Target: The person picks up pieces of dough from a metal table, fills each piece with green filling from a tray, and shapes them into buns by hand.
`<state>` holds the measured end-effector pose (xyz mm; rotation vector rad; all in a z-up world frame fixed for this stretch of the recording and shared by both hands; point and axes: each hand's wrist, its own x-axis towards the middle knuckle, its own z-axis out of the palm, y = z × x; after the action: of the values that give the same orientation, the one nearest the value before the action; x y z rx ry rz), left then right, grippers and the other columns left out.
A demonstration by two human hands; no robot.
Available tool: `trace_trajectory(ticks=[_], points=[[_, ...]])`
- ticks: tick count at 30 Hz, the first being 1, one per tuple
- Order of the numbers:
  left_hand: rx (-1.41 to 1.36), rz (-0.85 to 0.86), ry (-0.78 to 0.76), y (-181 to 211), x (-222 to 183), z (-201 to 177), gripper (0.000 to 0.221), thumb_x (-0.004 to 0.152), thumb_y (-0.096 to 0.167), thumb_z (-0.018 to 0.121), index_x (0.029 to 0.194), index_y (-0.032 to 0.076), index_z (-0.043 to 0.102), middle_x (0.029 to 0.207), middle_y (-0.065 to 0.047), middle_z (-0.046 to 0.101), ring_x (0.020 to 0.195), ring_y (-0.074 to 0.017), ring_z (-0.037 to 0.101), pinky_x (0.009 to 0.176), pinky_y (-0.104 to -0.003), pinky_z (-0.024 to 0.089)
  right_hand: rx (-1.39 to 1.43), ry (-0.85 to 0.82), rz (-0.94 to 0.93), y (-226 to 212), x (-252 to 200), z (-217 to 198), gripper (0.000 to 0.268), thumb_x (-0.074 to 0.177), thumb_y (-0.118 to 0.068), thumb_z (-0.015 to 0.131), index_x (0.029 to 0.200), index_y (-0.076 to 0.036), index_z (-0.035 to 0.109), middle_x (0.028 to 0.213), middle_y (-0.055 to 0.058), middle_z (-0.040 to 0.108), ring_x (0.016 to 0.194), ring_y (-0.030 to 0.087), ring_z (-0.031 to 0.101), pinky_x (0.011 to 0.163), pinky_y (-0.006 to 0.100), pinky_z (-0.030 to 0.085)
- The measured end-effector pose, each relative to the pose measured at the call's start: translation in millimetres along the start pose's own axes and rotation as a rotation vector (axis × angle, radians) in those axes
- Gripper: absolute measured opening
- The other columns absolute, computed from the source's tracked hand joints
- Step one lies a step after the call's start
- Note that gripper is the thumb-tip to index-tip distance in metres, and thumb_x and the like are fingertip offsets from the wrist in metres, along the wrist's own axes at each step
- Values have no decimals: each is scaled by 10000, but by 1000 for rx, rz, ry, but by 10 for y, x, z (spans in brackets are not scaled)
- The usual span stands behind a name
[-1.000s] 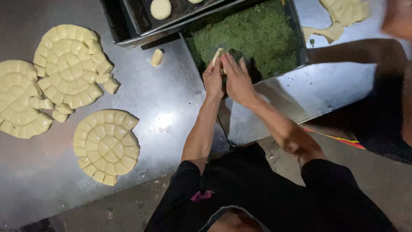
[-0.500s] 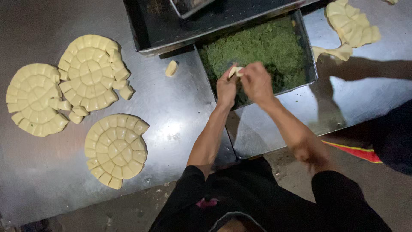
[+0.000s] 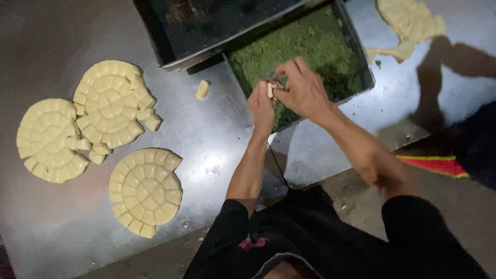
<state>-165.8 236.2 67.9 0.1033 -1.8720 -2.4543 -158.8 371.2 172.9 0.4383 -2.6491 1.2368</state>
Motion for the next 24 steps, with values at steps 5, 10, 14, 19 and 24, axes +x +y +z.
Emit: trace_trajectory(ticks=[5, 10, 14, 19, 24], points=[[-242, -158, 124, 47, -6, -234, 435, 1094, 347, 519, 853, 24, 682, 696, -9, 615, 591, -83, 526, 528, -267, 408, -66, 143, -276, -275, -335, 398, 126, 1004, -26, 727, 1103, -45, 652, 1031, 158, 610, 863, 315, 662, 741, 425, 563], [-265, -63, 142, 160, -307, -543, 479, 1119, 355, 524, 816, 12, 665, 698, -13, 604, 597, -76, 526, 527, -274, 413, 144, -85, -227, -423, -372, 453, 158, 954, -81, 757, 1043, -33, 636, 1020, 143, 647, 836, 288, 682, 713, 362, 562], [-344, -134, 199, 416, -386, -802, 450, 1078, 348, 520, 783, 31, 639, 633, -35, 602, 477, -103, 504, 399, -285, 372, 305, -203, -186, -793, -237, 588, 280, 868, -81, 779, 1101, -10, 642, 1111, 200, 600, 797, 293, 665, 666, 344, 576], [-171, -153, 241, 623, -609, -1294, 552, 1131, 397, 484, 789, -2, 652, 647, -53, 581, 513, -103, 509, 429, -265, 376, -189, 54, -551, -1351, -747, 1074, 327, 885, -10, 702, 1200, 27, 620, 1141, 193, 628, 992, 365, 665, 841, 420, 584], [-348, -21, 59, 892, -938, -1729, 473, 1086, 416, 357, 1043, 51, 654, 1023, -48, 735, 785, -100, 668, 662, -279, 554, 15, -60, -413, -1483, -597, 1151, 186, 958, -29, 755, 1108, -48, 648, 1070, 126, 641, 903, 300, 716, 780, 361, 611]])
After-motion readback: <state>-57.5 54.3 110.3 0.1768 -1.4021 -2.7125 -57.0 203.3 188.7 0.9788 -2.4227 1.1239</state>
